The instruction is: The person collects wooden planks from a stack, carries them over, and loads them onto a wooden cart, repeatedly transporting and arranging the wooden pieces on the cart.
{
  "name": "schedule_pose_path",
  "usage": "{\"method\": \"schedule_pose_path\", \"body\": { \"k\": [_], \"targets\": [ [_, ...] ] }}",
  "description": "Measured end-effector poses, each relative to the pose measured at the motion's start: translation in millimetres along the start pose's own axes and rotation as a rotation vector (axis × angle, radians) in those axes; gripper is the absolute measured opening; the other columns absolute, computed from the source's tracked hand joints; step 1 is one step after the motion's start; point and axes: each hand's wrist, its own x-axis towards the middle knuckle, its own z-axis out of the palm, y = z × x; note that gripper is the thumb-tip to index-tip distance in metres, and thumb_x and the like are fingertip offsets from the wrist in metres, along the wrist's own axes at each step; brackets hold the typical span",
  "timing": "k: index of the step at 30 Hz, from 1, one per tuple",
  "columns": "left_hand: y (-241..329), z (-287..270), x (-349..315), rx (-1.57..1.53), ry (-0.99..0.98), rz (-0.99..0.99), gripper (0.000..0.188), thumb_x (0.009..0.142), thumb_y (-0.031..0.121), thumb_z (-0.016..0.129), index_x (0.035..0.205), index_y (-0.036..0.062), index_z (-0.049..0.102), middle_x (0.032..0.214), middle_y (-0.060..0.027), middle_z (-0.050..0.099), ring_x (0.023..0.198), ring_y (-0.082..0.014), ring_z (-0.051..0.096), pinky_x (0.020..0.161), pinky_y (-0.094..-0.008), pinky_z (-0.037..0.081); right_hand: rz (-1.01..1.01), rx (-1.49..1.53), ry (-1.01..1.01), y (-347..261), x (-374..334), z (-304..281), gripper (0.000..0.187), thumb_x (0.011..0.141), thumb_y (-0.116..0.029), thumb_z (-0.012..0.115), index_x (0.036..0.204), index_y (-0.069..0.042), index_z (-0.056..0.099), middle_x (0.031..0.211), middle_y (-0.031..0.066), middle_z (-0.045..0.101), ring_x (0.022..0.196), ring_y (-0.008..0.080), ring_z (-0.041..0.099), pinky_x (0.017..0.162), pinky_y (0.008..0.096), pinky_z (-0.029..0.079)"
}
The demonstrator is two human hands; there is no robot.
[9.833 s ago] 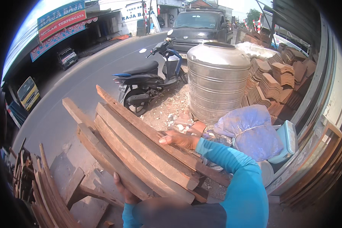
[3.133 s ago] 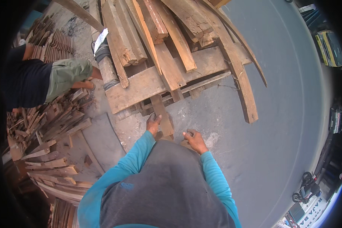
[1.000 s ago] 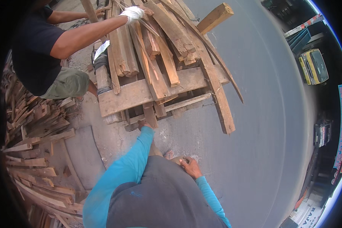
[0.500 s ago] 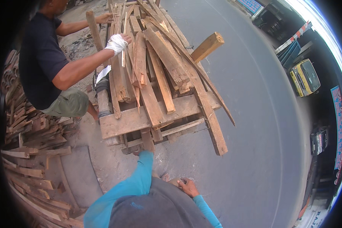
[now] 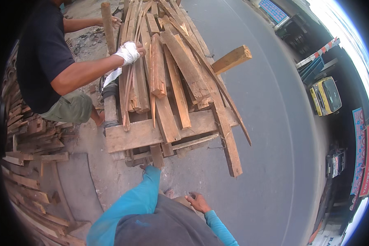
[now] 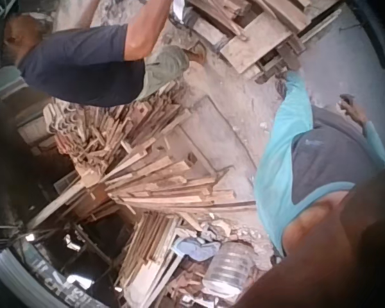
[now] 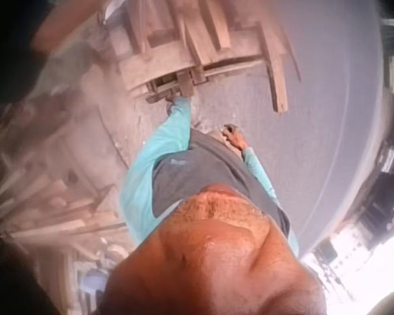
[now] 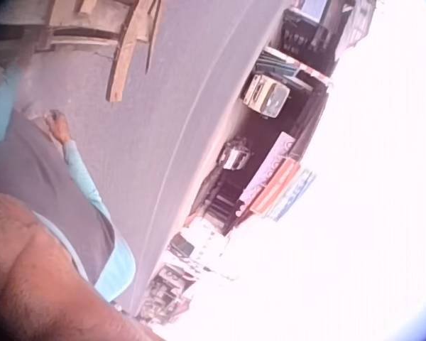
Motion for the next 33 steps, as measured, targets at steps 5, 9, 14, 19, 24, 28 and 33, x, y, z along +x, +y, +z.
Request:
{"method": "schedule_pose_path", "body": {
  "k": [5, 9, 14, 19, 24, 28, 33],
  "targets": [
    [25, -21, 12, 0.271, 0.052, 0.031, 0.087, 0.097, 0.078, 0.035, 0.155, 0.0126, 0.038, 0.155, -0.0139, 0.048, 0.140, -0.0293, 0.046, 0.116, -0.0485, 0.037, -0.393, -0.074, 0.182, -121, 5, -41, 0.062, 0.101, -0.037, 0.067, 0.143, 0.007, 0.053, 0.126, 0.0232, 0.069, 0.112, 0.0288, 0.070, 0.093, 0.0378, 0.058],
    [55, -43, -5, 0.750, 0.078, 0.032, 0.074, 0.100, 0.065, 0.051, 0.143, 0.0051, 0.050, 0.129, -0.0137, 0.070, 0.120, -0.0286, 0.065, 0.106, -0.0407, 0.050, -0.796, -0.192, 0.538, -243, -9, -85, 0.052, 0.097, -0.026, 0.073, 0.138, 0.003, 0.057, 0.122, 0.0210, 0.069, 0.112, 0.0332, 0.069, 0.092, 0.0425, 0.056],
    [102, -60, -50, 0.858, -0.028, 0.090, 0.059, 0.102, 0.047, 0.061, 0.145, 0.0074, 0.052, 0.123, -0.0152, 0.071, 0.111, -0.0301, 0.068, 0.097, -0.0430, 0.056, -1.040, -0.335, 0.923, -331, 15, -134, 0.061, 0.094, -0.022, 0.075, 0.145, 0.001, 0.050, 0.136, 0.0258, 0.059, 0.127, 0.0388, 0.060, 0.106, 0.0448, 0.050],
    [167, -97, -63, 0.497, 0.072, 0.295, 0.051, 0.101, 0.039, 0.062, 0.140, 0.0070, 0.053, 0.121, -0.0202, 0.070, 0.108, -0.0318, 0.068, 0.095, -0.0461, 0.056, -1.008, -0.562, 0.972, -390, 45, -165, 0.075, 0.089, -0.031, 0.079, 0.148, 0.003, 0.046, 0.143, 0.0293, 0.053, 0.135, 0.0438, 0.051, 0.114, 0.0490, 0.043],
    [239, -101, -87, 0.265, 0.223, 0.743, 0.036, 0.100, 0.030, 0.061, 0.126, 0.0055, 0.059, 0.105, -0.0153, 0.072, 0.095, -0.0278, 0.069, 0.082, -0.0439, 0.057, -0.933, -0.579, 0.787, -414, 73, -181, 0.080, 0.087, -0.037, 0.079, 0.149, 0.002, 0.045, 0.135, 0.0285, 0.059, 0.126, 0.0446, 0.057, 0.109, 0.0489, 0.046],
    [261, -17, -179, 0.309, 0.121, 1.016, 0.036, 0.102, 0.031, 0.060, 0.126, 0.0051, 0.059, 0.106, -0.0135, 0.071, 0.097, -0.0256, 0.068, 0.083, -0.0395, 0.057, -0.857, -0.733, 0.750, -418, 81, -192, 0.083, 0.088, -0.034, 0.077, 0.153, 0.002, 0.041, 0.139, 0.0297, 0.056, 0.130, 0.0443, 0.054, 0.111, 0.0483, 0.044],
    [240, 74, -272, 0.563, -0.113, 1.245, 0.041, 0.105, 0.033, 0.059, 0.132, 0.0016, 0.059, 0.116, -0.0128, 0.069, 0.108, -0.0232, 0.066, 0.094, -0.0374, 0.055, -1.069, -0.647, 0.759, -411, 99, -183, 0.079, 0.084, -0.023, 0.076, 0.152, 0.000, 0.042, 0.126, 0.0322, 0.058, 0.116, 0.0470, 0.060, 0.100, 0.0511, 0.049]
  ]
}}
